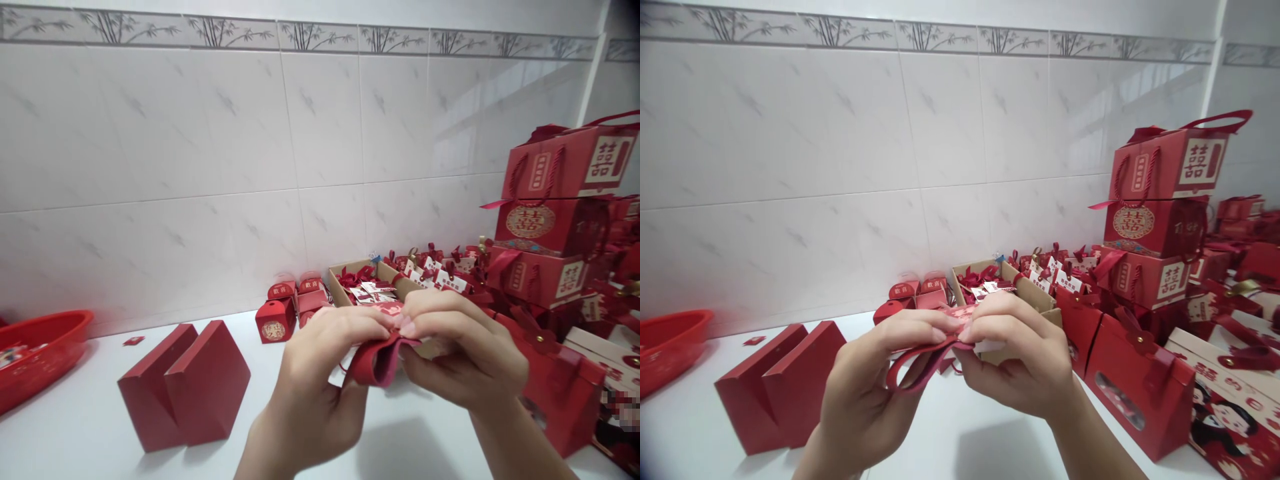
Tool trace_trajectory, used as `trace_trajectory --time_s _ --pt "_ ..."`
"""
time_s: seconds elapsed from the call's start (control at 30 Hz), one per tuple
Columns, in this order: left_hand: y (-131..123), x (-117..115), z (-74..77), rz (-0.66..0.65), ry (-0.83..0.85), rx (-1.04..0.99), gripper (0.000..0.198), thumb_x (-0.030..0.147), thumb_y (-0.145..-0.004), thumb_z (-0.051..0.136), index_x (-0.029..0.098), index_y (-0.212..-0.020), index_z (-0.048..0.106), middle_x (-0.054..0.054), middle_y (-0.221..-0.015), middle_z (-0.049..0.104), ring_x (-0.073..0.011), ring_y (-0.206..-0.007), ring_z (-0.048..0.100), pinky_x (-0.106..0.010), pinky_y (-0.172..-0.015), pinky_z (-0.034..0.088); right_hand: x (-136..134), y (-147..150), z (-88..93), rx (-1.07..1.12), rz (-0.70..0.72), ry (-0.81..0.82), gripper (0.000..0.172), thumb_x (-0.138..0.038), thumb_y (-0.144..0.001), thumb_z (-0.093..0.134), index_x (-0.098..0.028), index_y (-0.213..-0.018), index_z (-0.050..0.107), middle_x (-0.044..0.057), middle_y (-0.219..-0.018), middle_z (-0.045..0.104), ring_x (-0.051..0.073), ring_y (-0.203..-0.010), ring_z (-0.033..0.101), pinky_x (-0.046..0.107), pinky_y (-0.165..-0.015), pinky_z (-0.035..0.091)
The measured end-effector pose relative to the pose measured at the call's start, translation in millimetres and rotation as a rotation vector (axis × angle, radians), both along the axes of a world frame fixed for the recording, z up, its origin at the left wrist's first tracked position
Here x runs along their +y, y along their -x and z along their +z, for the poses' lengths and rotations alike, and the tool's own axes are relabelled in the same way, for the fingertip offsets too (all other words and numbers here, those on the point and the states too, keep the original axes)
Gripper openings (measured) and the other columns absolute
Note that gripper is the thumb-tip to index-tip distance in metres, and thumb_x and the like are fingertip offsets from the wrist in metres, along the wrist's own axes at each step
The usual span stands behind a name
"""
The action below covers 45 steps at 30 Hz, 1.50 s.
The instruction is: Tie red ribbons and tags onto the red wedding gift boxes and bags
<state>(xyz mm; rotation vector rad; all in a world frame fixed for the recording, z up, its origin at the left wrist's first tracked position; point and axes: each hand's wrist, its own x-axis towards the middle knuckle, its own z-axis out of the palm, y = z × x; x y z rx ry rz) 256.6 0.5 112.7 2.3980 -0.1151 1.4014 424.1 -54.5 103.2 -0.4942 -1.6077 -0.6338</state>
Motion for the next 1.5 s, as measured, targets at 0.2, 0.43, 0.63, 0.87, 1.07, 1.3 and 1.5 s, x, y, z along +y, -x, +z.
trace_trajectory --time_s 0.2,0.43,0.63,0.87,1.07,1.3,1.5 --pt "-12 7 -1.3 0.087 0.304 -0.036 0.048 0.002 -0.078 0.053 0.023 -0.116 0.034 -0.003 -0.090 0.066 -0.0161 -0.082 0.066 -0.025 -0.070 0.053 16 2 -6.3 0.075 -0.060 0.060 0.022 -0.003 -0.071 0.064 -0.017 -0.087 0.061 0.004 -0.077 0.059 0.014 -0.067 0.058 0.025 -0.052 0.051" --pt "-17 12 1.6 0.071 0.619 -0.032 0.028 0.015 -0.083 0.056 0.021 -0.103 0.038 -0.004 -0.096 0.066 -0.0156 -0.080 0.067 -0.025 -0.068 0.054 24 0 -10.9 0.249 0.078 0.539 0.008 -0.017 -0.079 0.064 -0.019 -0.086 0.060 0.003 -0.083 0.061 0.014 -0.074 0.058 0.026 -0.063 0.050" --pt "-18 8 6.3 0.091 0.932 -0.120 0.035 0.025 -0.078 0.066 0.024 -0.099 0.039 -0.004 -0.101 0.066 -0.0219 -0.086 0.068 -0.026 -0.062 0.054 18 -4 -5.5 0.482 0.453 0.997 0.043 -0.023 -0.079 0.066 -0.029 -0.116 0.045 0.002 -0.102 0.063 0.015 -0.085 0.064 0.028 -0.073 0.056" --pt "-12 17 9.1 0.077 0.910 0.015 0.034 0.034 -0.081 0.062 0.020 -0.110 0.050 -0.006 -0.093 0.066 -0.0181 -0.083 0.065 -0.028 -0.071 0.052 12 -13 -2.8 0.392 0.349 1.139 0.032 -0.029 -0.081 0.064 -0.027 -0.109 0.048 0.002 -0.101 0.063 0.018 -0.087 0.063 0.031 -0.075 0.054" --pt "-9 11 7.4 0.283 0.654 0.063 0.022 0.030 -0.083 0.060 0.023 -0.103 0.052 0.002 -0.071 0.064 -0.0104 -0.061 0.056 -0.019 -0.052 0.040 5 -17 2.0 0.073 0.114 1.157 0.023 -0.025 -0.075 0.068 -0.023 -0.097 0.061 0.000 -0.101 0.063 0.017 -0.093 0.058 0.028 -0.083 0.045" --pt "-8 3 6.5 0.344 0.465 0.254 0.010 0.027 -0.088 0.053 0.026 -0.098 0.053 0.003 -0.076 0.065 -0.0119 -0.071 0.061 -0.020 -0.055 0.043 14 -13 -1.4 0.015 0.283 1.208 0.019 -0.034 -0.080 0.063 -0.016 -0.076 0.062 0.000 -0.072 0.059 0.012 -0.069 0.053 0.023 -0.060 0.042" --pt "-17 -1 6.1 0.322 0.475 -0.006 0.049 0.025 -0.083 0.061 0.030 -0.125 0.038 -0.002 -0.100 0.064 -0.0156 -0.085 0.062 -0.026 -0.067 0.050 -6 -25 7.4 -0.032 -0.009 1.113 0.021 -0.029 -0.080 0.061 -0.016 -0.065 0.053 -0.002 -0.063 0.050 0.010 -0.060 0.045 0.022 -0.055 0.035"
